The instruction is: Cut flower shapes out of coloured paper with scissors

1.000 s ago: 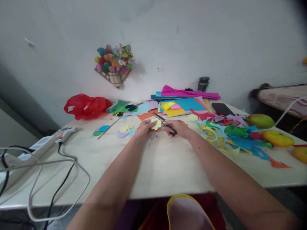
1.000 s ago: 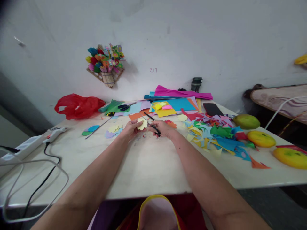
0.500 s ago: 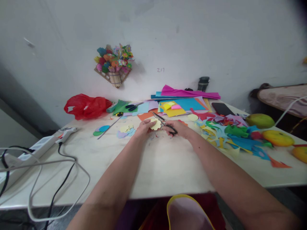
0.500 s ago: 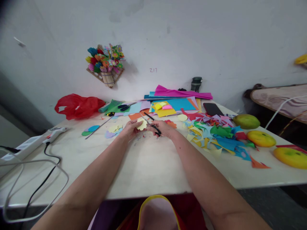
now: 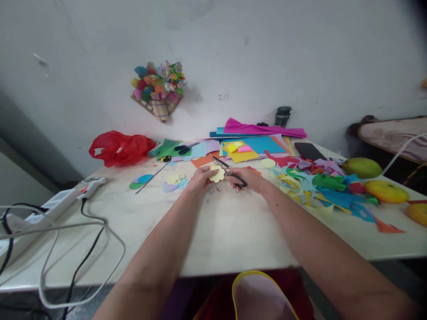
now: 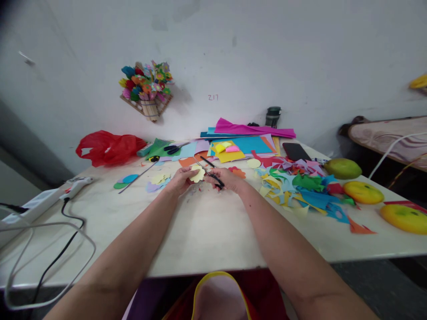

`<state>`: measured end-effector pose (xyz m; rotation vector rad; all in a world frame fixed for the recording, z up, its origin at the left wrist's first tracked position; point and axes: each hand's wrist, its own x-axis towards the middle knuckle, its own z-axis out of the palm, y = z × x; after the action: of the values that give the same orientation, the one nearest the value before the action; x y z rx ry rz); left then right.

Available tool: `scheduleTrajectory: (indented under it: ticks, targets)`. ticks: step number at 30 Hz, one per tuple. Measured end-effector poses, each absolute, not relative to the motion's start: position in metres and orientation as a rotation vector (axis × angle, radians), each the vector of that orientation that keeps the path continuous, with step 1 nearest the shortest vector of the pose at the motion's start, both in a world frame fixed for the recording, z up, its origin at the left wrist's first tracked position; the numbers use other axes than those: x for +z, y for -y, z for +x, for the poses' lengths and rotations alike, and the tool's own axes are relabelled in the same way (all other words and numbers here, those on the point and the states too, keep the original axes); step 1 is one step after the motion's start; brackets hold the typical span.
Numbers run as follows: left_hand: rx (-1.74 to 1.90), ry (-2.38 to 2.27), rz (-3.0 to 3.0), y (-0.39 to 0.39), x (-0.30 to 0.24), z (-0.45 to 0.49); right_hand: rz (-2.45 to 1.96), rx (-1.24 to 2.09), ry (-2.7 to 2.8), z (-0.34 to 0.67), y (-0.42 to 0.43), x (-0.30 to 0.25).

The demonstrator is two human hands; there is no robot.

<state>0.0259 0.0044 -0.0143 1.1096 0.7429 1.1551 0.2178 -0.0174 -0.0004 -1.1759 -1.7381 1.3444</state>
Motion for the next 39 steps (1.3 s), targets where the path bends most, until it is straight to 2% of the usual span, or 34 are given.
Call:
scheduleTrajectory:
  ticks: [22, 39]
  targets:
    - [1.160, -0.692, 1.109, -0.001, -0.012, 0.025, -1.132, 1.450, 1.593, 0.215, 0.017, -0.001]
    - [1.159, -0.749, 1.119, -0.007, -0.016, 0.023, -1.055, 1.386, 1.847, 0.228, 0.007, -0.012]
